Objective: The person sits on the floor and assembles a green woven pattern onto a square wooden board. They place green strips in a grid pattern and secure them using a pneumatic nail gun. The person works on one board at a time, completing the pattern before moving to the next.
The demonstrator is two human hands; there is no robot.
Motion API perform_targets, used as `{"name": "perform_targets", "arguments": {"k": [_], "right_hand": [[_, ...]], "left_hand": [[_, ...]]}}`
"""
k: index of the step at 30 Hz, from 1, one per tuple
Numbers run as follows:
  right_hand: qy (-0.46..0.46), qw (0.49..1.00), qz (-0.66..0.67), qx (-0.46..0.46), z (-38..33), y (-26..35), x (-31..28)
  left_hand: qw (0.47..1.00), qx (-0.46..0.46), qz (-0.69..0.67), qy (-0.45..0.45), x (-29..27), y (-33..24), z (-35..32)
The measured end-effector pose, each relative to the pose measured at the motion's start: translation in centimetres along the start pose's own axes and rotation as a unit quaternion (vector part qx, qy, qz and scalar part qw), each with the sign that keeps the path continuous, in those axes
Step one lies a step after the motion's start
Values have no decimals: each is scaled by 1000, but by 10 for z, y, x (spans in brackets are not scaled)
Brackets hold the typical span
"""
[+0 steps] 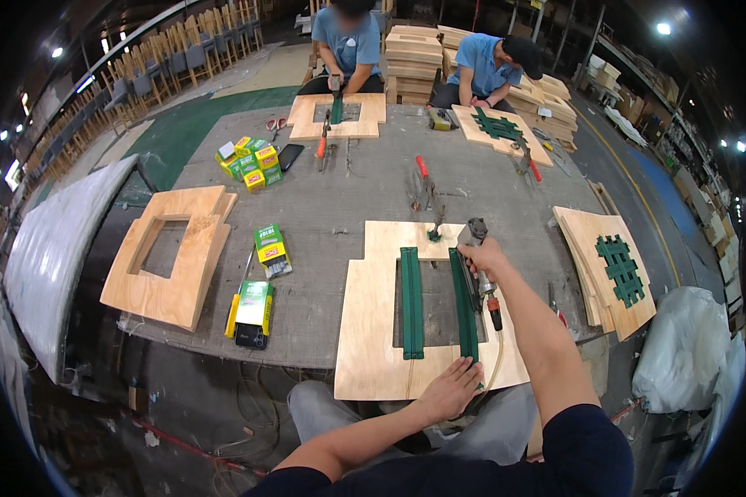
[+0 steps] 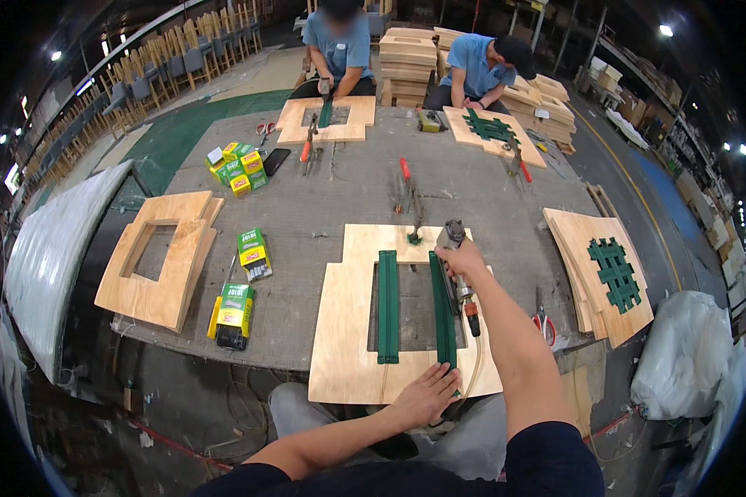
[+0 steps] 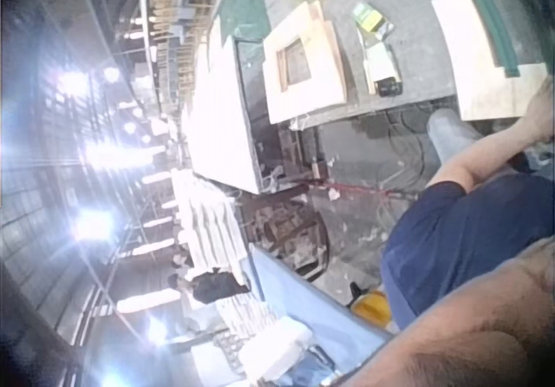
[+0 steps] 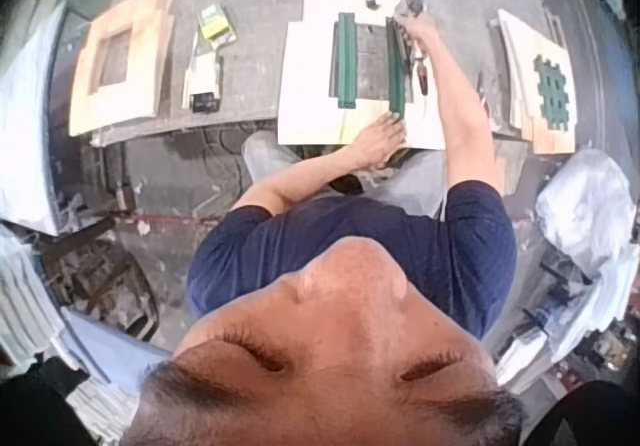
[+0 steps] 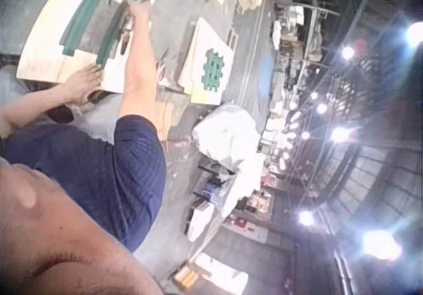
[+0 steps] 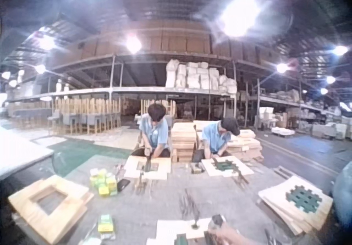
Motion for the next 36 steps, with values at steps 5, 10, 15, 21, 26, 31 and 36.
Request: {"name": "perform_targets", "arguments": {"k": [5, 10, 15, 21, 26, 31, 36], "right_hand": [[-11, 999, -5, -34, 7, -7, -16], [6, 999, 46, 18, 7, -23, -23], [-10, 984, 172, 55, 13, -72, -65], [-146, 986, 21, 81, 11, -127, -138], [-187, 962, -198, 25, -19, -99, -117], [-45, 997, -42, -53, -93, -135, -97], [280, 897, 334, 68, -220, -218, 71]], "left_hand": [[1000, 12, 4, 6, 0, -7, 2], [1000, 6, 8, 8, -4, -8, 2], [1000, 8, 9, 7, -4, -10, 3], [999, 22, -32, 9, -3, -34, 0], [1000, 0, -22, 4, -7, -63, -18], [1000, 10, -16, -4, -21, -95, -24], [1000, 4, -25, -1, -22, -114, -38]]}}
Point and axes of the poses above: each hand's wrist, its own z-axis towards the middle knuckle, its own x-axis out of the palm, y = z × x, the point moved 7 cm from there along z, towards the middle knuckle, and after that the axes turned 13 degrees about y, right-handed, at the moved point
